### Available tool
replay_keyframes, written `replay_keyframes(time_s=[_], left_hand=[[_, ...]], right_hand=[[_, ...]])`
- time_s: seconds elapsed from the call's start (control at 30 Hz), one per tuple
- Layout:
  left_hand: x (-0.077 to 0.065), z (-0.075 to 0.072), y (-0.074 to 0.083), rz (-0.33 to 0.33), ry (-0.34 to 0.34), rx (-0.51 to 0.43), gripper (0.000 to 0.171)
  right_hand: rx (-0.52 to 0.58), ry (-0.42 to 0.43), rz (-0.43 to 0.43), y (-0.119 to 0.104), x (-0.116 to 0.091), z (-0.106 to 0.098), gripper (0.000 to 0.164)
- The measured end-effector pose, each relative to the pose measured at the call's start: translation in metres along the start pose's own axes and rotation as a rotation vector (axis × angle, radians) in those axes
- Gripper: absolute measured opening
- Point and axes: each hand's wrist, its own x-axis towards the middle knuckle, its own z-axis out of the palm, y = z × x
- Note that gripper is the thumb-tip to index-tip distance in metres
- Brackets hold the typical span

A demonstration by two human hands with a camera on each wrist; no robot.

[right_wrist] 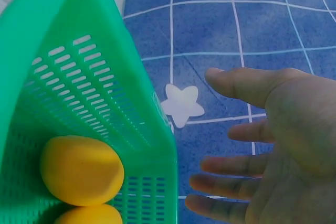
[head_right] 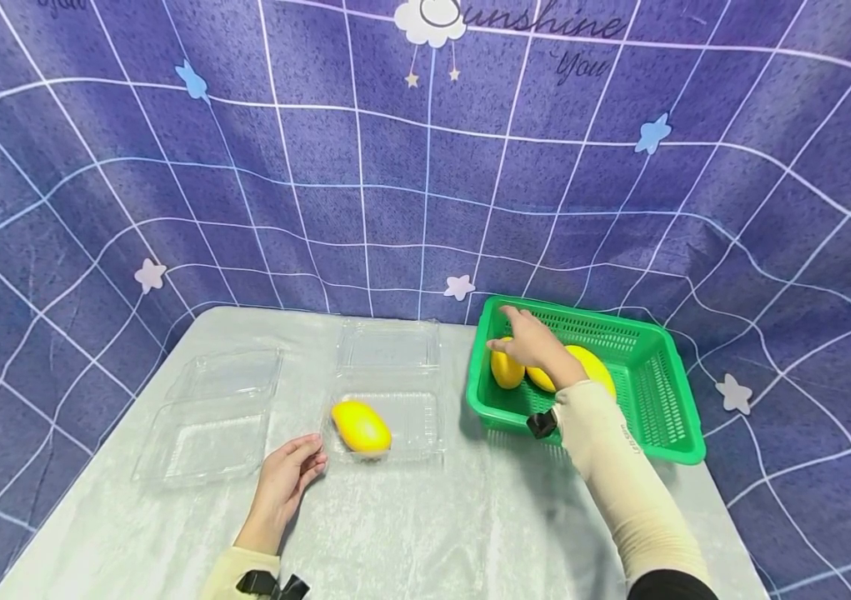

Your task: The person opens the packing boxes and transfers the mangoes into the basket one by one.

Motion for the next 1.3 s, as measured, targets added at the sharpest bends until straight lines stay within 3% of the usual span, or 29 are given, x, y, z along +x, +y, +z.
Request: replay_keyframes(time_s=[1.3], left_hand=[[0.003,-0.001,-0.003,0.020,0.010,-0.003,0.037]], right_hand=[[-0.002,0.008,-0.122,-0.055,0.004,0.034,0.070]])
